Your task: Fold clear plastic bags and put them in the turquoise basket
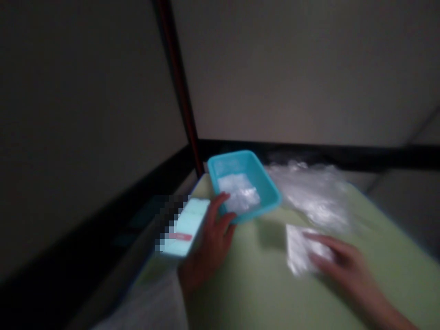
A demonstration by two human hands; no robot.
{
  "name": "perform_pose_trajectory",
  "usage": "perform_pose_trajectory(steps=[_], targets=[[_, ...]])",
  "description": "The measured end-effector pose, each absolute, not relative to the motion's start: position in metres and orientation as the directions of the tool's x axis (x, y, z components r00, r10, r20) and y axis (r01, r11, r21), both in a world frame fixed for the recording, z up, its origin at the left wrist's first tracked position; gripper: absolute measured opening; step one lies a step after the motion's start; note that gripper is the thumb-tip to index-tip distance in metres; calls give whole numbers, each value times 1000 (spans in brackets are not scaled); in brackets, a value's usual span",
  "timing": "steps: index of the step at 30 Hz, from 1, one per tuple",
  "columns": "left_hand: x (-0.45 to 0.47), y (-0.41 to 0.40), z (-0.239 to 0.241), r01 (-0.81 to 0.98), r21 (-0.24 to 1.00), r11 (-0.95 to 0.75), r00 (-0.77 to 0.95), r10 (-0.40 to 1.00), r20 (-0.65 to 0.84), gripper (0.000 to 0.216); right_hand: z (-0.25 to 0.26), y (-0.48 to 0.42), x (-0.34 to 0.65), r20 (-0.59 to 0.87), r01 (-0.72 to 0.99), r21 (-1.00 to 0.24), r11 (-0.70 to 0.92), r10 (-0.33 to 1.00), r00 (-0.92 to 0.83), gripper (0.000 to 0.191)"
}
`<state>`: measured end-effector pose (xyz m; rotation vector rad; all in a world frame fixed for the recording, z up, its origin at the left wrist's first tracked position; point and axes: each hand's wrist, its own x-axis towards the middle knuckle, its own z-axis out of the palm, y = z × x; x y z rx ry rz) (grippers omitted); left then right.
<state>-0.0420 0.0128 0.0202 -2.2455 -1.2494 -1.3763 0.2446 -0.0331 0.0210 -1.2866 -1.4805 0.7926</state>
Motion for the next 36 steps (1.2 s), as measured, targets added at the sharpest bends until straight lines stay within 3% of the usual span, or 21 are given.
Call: perform_pose_trajectory(steps=[6,13,23,25,28,32,36], targets=[[-29,-13,23,727,232,-646,263,574,776,20,37,-38,254,292,369,-899,235,950,109,17],[-17,-30,27,638,429,-640,186,668,720,36,39,-42,250,282,349,-909,226,952,118,11],[-18,-33,27,608,400,-686,259,647,717,37,52,-40,243,140,259,-961,98,978,152,11],[-18,-34,29,608,424,-671,253,671,697,36,63,-42,237,64,179,-983,39,989,135,18],[-17,-35,31,609,441,-659,244,685,686,36,84,-43,224,-24,-109,-994,-21,999,25,31],[-16,-36,29,615,435,-658,228,676,701,35,108,-36,201,-146,-419,-886,-198,977,-153,37],[-16,-35,28,610,434,-663,229,671,705,33,123,-19,180,-297,-526,-754,-393,919,-261,39]])
